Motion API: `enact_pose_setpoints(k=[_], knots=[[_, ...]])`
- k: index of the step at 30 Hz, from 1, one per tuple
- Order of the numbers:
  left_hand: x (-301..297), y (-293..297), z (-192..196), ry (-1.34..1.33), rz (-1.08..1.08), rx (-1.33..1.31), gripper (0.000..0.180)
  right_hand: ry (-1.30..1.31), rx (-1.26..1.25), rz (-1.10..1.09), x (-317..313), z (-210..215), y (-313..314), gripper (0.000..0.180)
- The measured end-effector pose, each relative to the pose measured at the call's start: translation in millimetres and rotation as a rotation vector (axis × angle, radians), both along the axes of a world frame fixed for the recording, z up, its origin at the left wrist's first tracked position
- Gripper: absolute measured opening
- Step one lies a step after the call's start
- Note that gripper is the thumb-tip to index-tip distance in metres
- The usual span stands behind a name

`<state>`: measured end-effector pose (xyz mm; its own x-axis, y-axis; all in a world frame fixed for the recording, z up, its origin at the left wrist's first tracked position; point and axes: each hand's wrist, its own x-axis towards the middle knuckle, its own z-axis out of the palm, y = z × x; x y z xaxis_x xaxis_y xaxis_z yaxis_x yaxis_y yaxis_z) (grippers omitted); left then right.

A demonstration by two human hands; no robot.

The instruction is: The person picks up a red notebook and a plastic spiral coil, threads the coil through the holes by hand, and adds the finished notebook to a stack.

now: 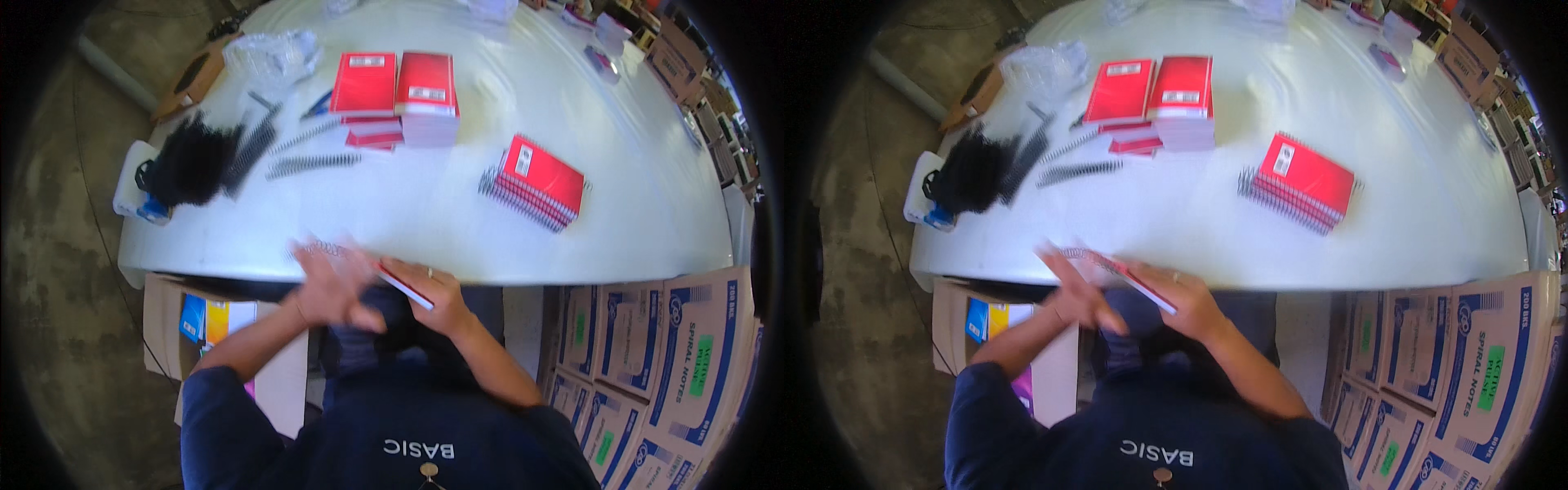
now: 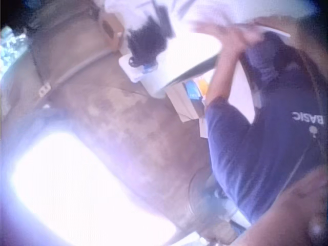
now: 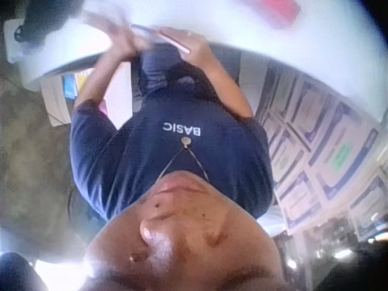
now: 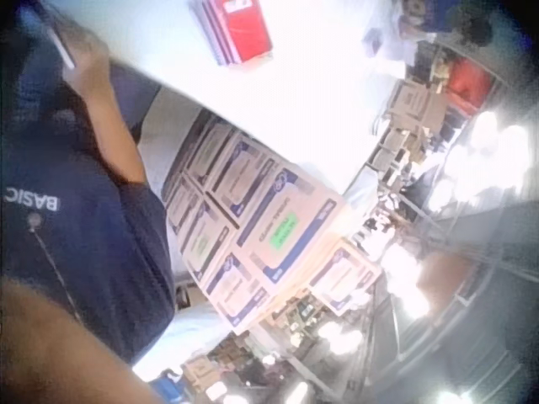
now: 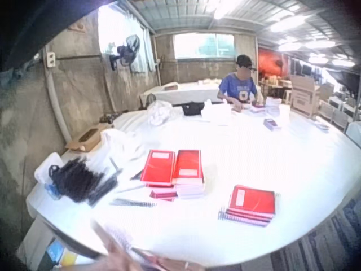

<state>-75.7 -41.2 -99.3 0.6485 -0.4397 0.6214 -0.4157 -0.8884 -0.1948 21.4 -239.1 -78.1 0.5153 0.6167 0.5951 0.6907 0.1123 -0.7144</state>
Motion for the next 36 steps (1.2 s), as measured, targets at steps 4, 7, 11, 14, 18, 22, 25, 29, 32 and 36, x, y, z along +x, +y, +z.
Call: enact_pose_setpoints(k=[4,7,11,14,18,22,25,29,32,36], knots=[[15,-5,-12,0.163,0.029,-0.250,0.106,0.026,0.040,-0.019,-4,-6,6,0.042],[2,-9,-19,0.572,-0.110,-0.273,0.105,-0.004,0.064,-0.007,4,-6,-1,0.043],[-3,-6,-28,0.552,-0.052,-0.403,0.107,0.004,0.030,0.029,-6,-10,6,0.044],[12,-33,-20,0.455,-0.114,-0.347,0.111,0.072,0.031,-0.008,4,-16,-1,0.052],[15,-19,-10,0.569,-0.008,-0.166,0.105,0.008,-0.037,0.037,6,-14,-4,0.053],[17,-34,-21,0.322,-0.081,-0.208,0.104,0.122,-0.044,0.034,6,-16,2,0.050],[12,-40,-11,0.182,-0.308,-0.213,0.105,0.135,0.032,-0.023,6,-10,3,0.048],[51,3,10,-0.132,-0.045,0.142,0.099,0.163,-0.018,0.068,10,-12,8,0.044],[31,-54,-11,0.276,-0.242,-0.381,0.080,0.414,0.049,-0.016,12,-14,7,0.039],[39,-57,58,0.284,0.015,-0.191,0.053,0.436,-0.069,0.066,17,-11,0,0.029]])
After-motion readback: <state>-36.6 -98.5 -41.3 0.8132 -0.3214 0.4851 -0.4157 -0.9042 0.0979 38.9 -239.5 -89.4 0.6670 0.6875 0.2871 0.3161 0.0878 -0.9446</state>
